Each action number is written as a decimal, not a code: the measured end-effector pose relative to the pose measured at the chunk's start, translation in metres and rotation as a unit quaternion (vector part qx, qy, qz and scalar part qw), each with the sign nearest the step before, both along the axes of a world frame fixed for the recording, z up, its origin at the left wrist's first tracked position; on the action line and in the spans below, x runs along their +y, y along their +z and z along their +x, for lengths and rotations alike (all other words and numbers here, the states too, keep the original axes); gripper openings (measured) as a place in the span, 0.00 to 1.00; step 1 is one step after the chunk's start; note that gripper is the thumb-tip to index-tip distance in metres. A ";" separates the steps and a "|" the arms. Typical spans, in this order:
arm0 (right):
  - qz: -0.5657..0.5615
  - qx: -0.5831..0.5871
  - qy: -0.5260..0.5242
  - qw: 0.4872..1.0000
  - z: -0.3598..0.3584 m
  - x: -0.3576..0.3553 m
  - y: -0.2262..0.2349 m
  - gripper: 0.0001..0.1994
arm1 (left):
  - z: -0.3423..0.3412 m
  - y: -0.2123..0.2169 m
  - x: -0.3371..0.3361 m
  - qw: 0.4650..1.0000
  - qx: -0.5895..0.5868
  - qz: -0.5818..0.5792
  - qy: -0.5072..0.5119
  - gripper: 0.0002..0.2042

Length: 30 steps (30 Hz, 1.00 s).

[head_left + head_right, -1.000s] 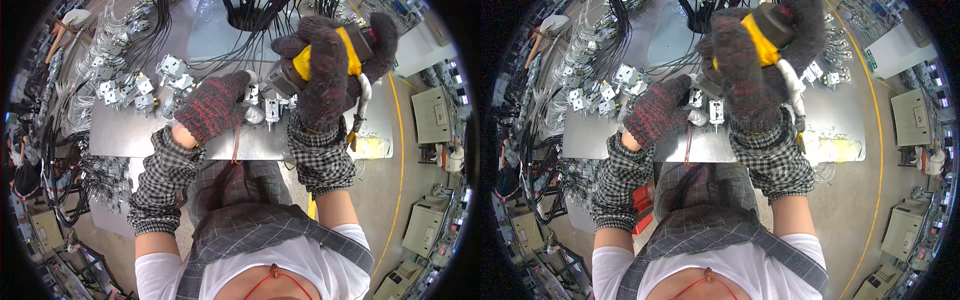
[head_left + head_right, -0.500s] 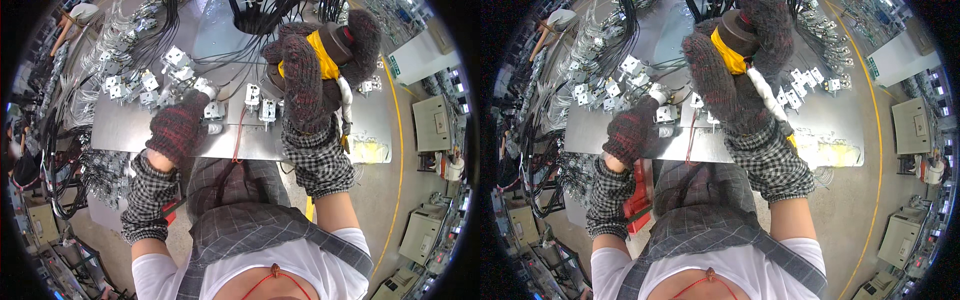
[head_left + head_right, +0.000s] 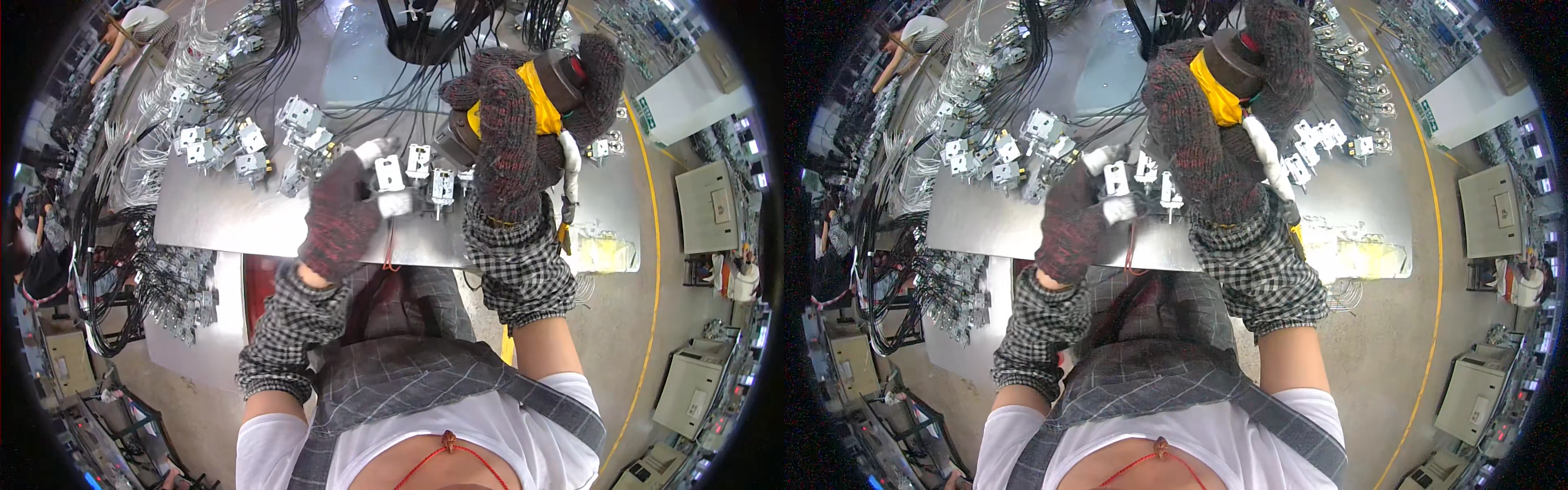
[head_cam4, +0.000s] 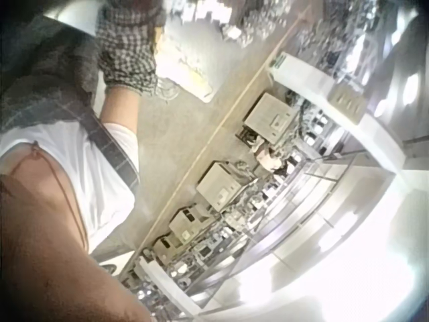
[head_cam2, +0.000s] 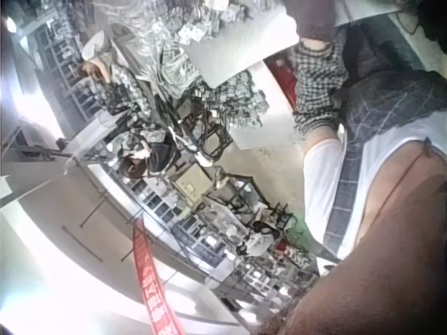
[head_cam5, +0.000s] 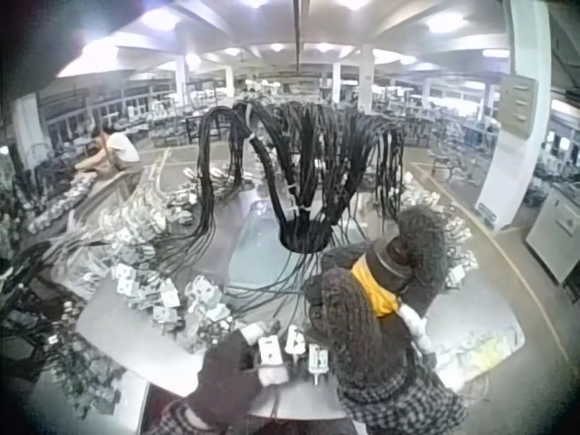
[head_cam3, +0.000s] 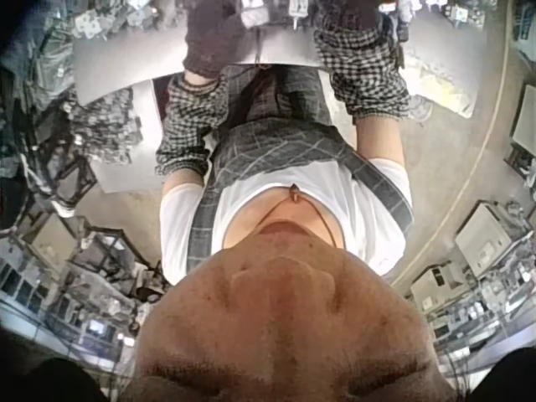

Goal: Assembling and wiring electronic components at a manual assembly station on a production floor.

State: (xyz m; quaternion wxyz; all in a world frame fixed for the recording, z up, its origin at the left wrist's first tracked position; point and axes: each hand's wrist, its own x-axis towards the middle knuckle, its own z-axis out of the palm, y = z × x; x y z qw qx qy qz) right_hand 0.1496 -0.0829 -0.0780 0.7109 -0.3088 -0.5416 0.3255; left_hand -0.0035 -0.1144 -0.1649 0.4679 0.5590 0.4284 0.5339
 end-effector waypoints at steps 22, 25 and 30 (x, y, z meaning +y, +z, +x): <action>0.228 0.151 0.031 0.961 0.013 0.028 -0.003 0.33 | -0.005 0.022 0.042 0.920 0.350 0.148 -0.094 0.26; 0.180 0.114 0.042 0.976 0.012 0.024 -0.002 0.33 | -0.005 0.019 0.043 0.928 0.348 0.108 -0.081 0.28; 0.144 0.123 0.092 0.978 0.010 0.016 -0.003 0.32 | -0.004 0.028 0.035 0.927 0.347 0.117 -0.079 0.30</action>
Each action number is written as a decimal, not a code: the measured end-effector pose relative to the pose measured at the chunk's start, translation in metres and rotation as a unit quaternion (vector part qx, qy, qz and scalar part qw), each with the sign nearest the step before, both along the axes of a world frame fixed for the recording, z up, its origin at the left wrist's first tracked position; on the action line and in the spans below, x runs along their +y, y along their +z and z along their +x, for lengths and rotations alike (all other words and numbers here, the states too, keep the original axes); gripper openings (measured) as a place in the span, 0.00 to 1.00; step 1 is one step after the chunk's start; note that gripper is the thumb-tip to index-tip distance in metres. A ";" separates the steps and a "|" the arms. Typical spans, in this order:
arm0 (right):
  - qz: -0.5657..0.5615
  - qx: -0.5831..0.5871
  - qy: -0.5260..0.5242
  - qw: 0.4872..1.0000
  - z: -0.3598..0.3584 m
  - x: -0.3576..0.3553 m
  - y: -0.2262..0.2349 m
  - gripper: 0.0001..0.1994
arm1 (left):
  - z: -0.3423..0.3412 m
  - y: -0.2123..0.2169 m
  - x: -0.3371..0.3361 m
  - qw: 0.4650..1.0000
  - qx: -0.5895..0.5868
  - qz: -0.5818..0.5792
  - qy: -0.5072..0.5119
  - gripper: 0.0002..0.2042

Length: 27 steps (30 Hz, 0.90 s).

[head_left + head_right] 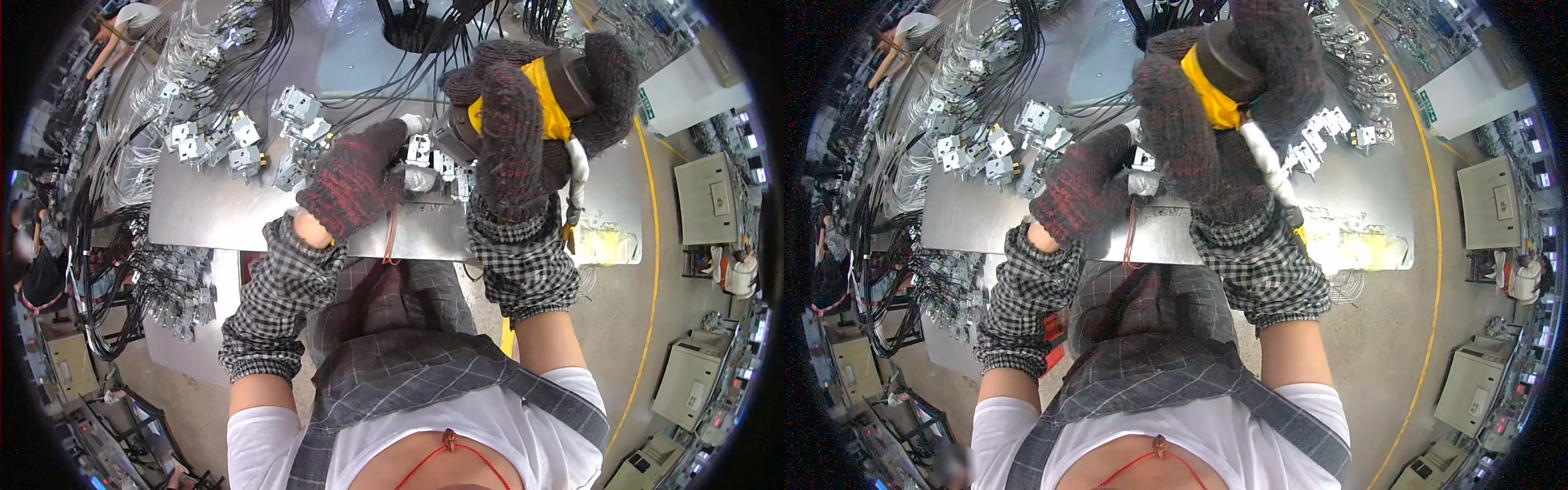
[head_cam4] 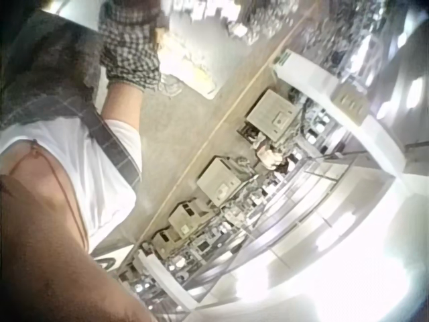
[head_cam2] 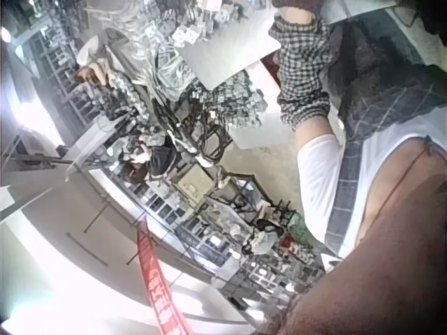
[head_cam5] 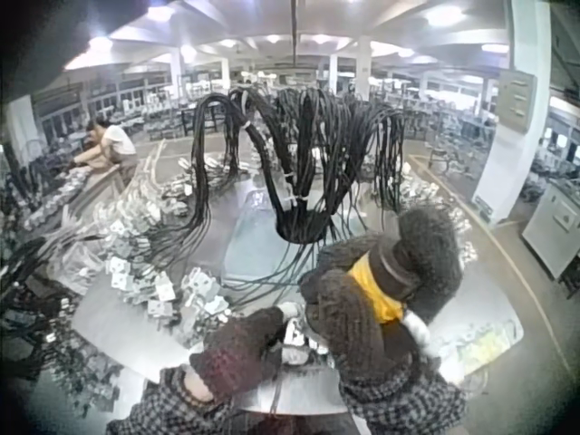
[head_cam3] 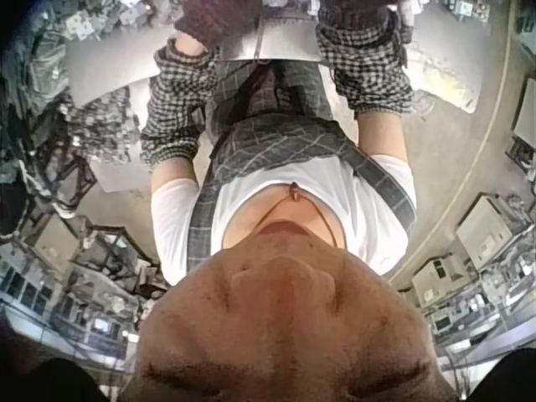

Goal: Assembling and wiring electronic components at a manual assembly station on a production floor.

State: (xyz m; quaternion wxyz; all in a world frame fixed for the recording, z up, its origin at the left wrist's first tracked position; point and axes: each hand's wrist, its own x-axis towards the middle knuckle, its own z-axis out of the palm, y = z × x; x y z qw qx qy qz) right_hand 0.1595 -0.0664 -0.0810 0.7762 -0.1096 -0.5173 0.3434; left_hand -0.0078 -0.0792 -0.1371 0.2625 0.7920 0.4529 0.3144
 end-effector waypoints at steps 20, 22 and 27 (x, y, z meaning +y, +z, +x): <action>-0.024 -0.042 0.002 0.999 0.000 0.005 -0.008 0.30 | -0.074 0.017 -0.050 0.965 0.217 0.069 0.130 0.32; -0.037 -0.062 -0.004 0.997 0.000 0.006 -0.011 0.29 | -0.070 0.028 -0.053 0.955 0.219 0.140 0.140 0.31; -0.054 -0.086 -0.003 0.995 0.002 0.007 -0.015 0.29 | -0.037 0.052 -0.065 0.985 0.061 0.137 0.080 0.26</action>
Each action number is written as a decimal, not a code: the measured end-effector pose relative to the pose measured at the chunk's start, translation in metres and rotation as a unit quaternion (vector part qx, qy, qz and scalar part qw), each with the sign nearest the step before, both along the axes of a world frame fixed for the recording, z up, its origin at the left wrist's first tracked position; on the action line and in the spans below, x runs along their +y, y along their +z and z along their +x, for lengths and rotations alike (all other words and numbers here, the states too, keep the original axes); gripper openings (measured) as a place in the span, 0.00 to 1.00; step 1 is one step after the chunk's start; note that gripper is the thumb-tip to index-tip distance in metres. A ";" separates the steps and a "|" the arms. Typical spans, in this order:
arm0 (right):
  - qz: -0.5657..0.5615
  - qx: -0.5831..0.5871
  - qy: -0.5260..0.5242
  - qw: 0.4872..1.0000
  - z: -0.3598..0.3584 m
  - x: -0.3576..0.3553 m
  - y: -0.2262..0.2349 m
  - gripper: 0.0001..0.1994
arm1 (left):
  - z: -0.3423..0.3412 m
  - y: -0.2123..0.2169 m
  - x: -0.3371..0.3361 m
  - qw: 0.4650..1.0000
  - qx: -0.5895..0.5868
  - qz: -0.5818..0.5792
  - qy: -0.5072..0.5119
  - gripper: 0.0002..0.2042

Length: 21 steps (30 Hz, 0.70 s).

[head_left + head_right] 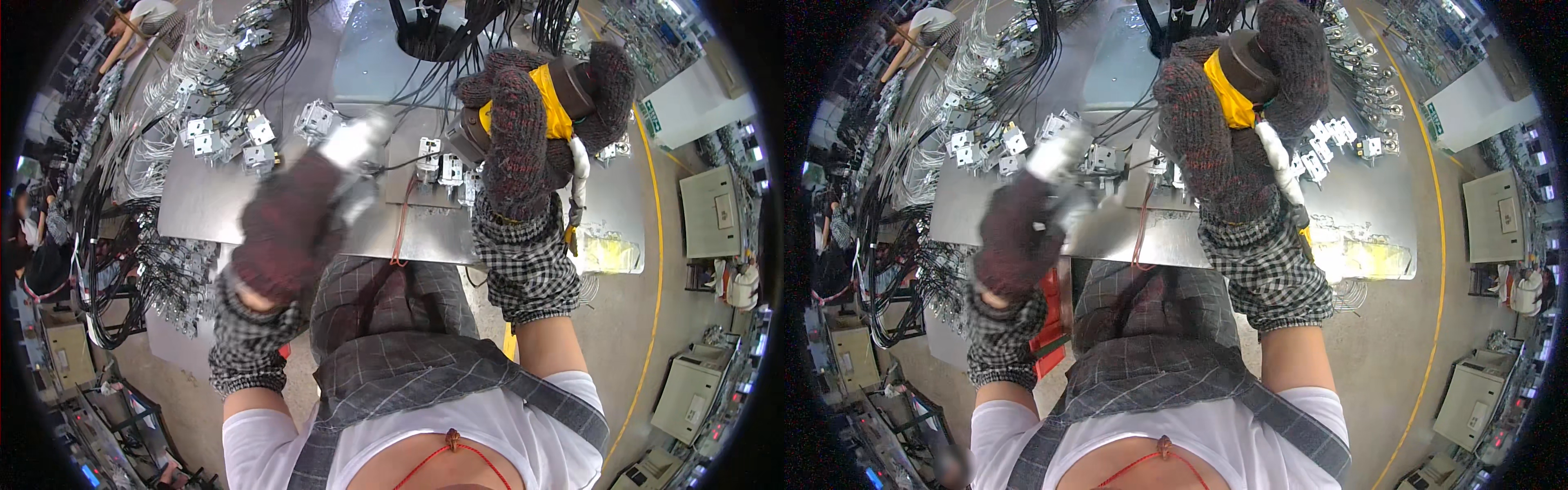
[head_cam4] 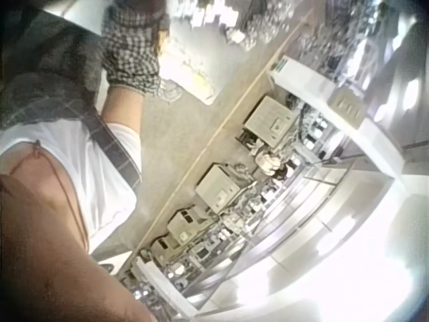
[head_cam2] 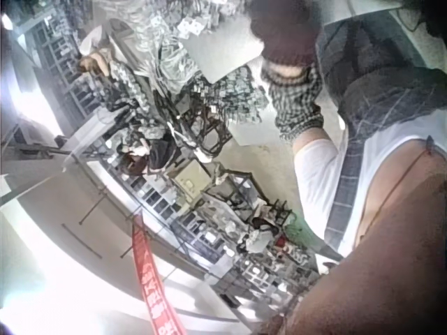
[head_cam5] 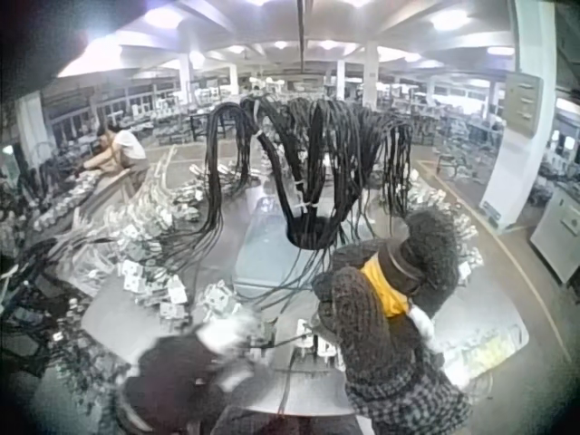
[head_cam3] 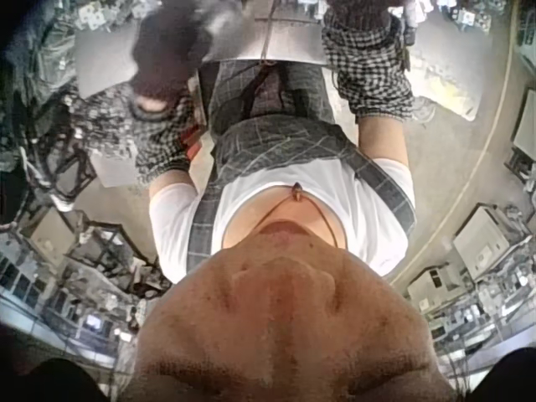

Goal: Assembling and wiring electronic components at a manual assembly station on a production floor.

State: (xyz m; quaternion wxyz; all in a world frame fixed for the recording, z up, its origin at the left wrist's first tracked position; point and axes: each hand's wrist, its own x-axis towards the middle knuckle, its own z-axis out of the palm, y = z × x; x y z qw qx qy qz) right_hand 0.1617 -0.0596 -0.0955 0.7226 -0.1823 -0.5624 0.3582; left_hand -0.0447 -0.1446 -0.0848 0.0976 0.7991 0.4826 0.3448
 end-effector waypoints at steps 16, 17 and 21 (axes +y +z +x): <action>0.002 0.003 -0.025 1.000 0.003 -0.005 0.002 0.27 | -0.004 -0.056 0.019 0.992 0.105 0.010 -0.076 0.26; 0.000 0.001 -0.033 0.999 0.002 -0.005 0.002 0.27 | -0.004 -0.053 0.018 0.988 0.119 0.006 -0.102 0.29; 0.026 -0.006 -0.139 0.990 0.010 -0.002 0.005 0.27 | 0.002 -0.021 0.024 0.988 0.109 -0.027 -0.102 0.31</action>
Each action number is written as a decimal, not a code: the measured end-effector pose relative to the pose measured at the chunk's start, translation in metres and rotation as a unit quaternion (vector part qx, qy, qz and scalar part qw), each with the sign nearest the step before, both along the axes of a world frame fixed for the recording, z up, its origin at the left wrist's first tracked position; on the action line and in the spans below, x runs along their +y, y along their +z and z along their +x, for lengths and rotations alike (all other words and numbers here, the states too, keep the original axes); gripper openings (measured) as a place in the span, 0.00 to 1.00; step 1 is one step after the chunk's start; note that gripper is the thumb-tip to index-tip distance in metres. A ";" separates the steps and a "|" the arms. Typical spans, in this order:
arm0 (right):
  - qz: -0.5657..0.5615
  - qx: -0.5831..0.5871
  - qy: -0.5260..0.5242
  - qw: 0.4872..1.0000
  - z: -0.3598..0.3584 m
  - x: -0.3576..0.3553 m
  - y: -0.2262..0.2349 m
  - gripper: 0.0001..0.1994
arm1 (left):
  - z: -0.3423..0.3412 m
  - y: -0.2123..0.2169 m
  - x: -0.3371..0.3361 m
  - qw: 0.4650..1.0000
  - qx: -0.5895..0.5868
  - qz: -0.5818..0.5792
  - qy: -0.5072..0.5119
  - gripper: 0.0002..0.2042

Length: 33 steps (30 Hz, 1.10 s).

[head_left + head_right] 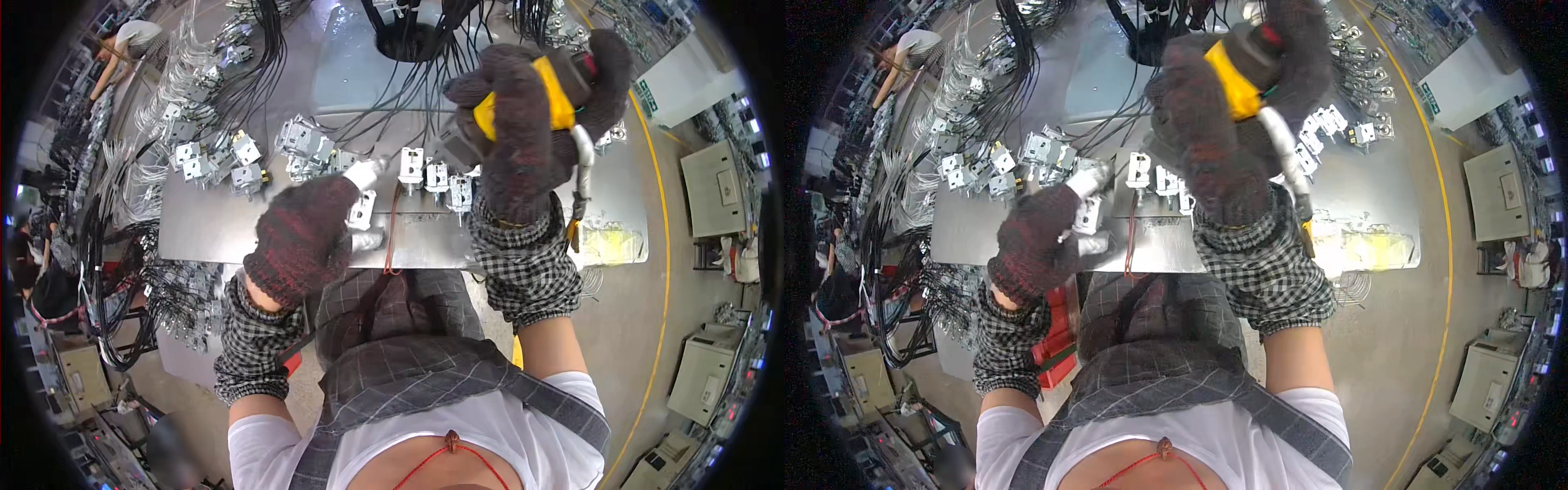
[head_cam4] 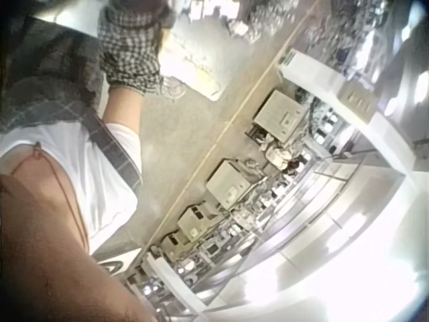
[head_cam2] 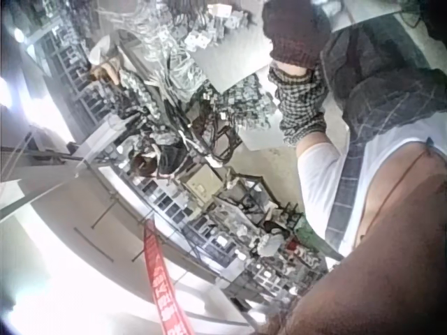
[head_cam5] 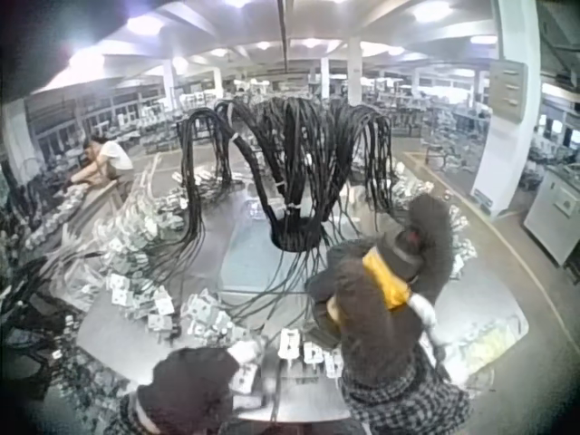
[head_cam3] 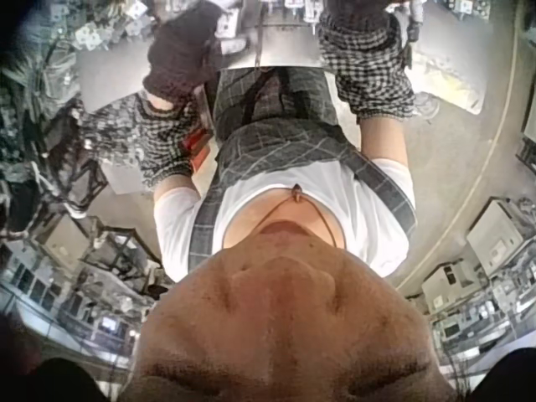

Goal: Assembling and wiring electronic components at a manual assembly station on a production floor.

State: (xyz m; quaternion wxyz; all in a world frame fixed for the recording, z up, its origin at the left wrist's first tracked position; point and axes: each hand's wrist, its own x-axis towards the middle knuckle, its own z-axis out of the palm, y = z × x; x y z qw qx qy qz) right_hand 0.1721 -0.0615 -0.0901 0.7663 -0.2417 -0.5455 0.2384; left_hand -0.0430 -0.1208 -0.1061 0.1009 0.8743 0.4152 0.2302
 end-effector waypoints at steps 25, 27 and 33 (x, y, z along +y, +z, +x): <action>0.021 0.017 0.088 0.996 -0.009 0.009 -0.003 0.34 | 0.038 -0.031 0.052 0.989 -0.099 -0.100 0.046 0.32; -0.022 -0.020 0.103 0.994 -0.008 0.007 -0.009 0.32 | 0.041 -0.014 0.043 0.985 -0.094 -0.131 0.055 0.33; -0.044 -0.058 0.108 0.991 -0.006 0.010 -0.012 0.29 | 0.000 -0.001 0.039 0.965 -0.044 0.217 0.142 0.34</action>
